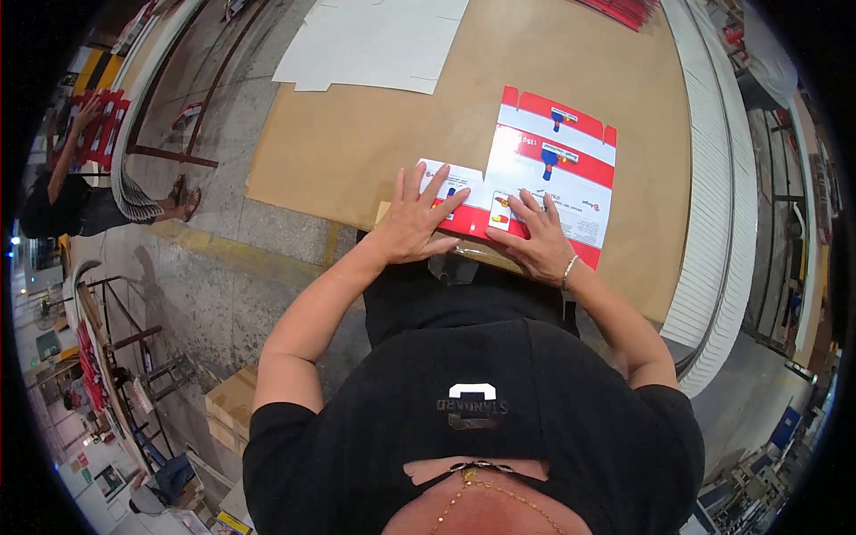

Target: The recorder is folding and stacking printed cardboard sheets to create product boxes in a factory setting.

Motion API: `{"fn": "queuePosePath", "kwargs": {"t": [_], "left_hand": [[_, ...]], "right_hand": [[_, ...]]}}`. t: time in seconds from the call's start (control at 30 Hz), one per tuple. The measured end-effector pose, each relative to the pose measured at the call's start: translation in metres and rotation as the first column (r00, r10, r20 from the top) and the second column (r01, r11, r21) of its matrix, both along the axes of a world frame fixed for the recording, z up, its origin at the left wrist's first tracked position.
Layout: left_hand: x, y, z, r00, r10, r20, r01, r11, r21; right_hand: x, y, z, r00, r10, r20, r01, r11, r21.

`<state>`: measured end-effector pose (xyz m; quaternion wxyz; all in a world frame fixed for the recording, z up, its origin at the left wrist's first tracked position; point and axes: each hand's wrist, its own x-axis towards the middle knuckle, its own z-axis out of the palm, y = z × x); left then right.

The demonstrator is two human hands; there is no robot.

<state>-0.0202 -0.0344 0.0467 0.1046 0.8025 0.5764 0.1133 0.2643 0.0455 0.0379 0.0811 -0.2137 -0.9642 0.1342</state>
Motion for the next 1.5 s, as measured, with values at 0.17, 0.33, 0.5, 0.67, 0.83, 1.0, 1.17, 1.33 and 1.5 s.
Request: {"fn": "queuePosePath", "kwargs": {"t": [0.17,0.33,0.5,0.67,0.83,1.0,1.17,1.33,1.5], "left_hand": [[0.009,0.0,-0.013,0.987,0.077,-0.143,-0.079,0.997,-0.011],[0.017,0.002,-0.012,0.968,0.141,-0.205,-0.148,0.989,-0.02],[0.029,0.009,0.002,0.976,0.169,-0.139,-0.178,0.982,-0.056],[0.038,0.021,0.001,0.955,0.189,-0.231,-0.187,0.982,0.032],[0.045,0.056,0.009,0.9,0.245,-0.36,-0.235,0.969,0.071],[-0.005,0.062,0.009,0.817,0.575,-0.047,-0.574,0.818,0.022],[-0.03,0.027,-0.013,0.812,0.581,-0.056,-0.575,0.813,0.088],[-0.027,0.03,-0.009,0.79,0.613,-0.011,-0.611,0.788,0.068],[-0.023,0.039,-0.003,0.812,0.583,-0.015,-0.582,0.812,0.038]], "right_hand": [[0.001,0.0,0.008,1.0,-0.008,-0.006,0.008,1.0,-0.029],[-0.002,-0.001,0.004,1.0,-0.008,-0.011,0.007,0.998,-0.061],[-0.004,-0.003,0.004,0.999,-0.042,-0.025,0.04,0.997,-0.067],[-0.006,0.002,0.004,0.996,-0.078,0.054,0.082,0.993,-0.088],[-0.001,0.007,-0.002,0.999,-0.047,-0.018,0.046,0.996,-0.075],[0.049,0.11,0.01,0.872,-0.483,-0.072,0.488,0.868,0.086],[0.127,0.249,0.0,0.389,-0.894,-0.223,0.562,0.422,-0.712],[0.092,0.318,-0.017,0.469,-0.852,-0.233,-0.159,0.178,-0.971],[0.021,0.429,-0.066,-0.017,-0.925,-0.38,0.281,0.36,-0.89]]}}
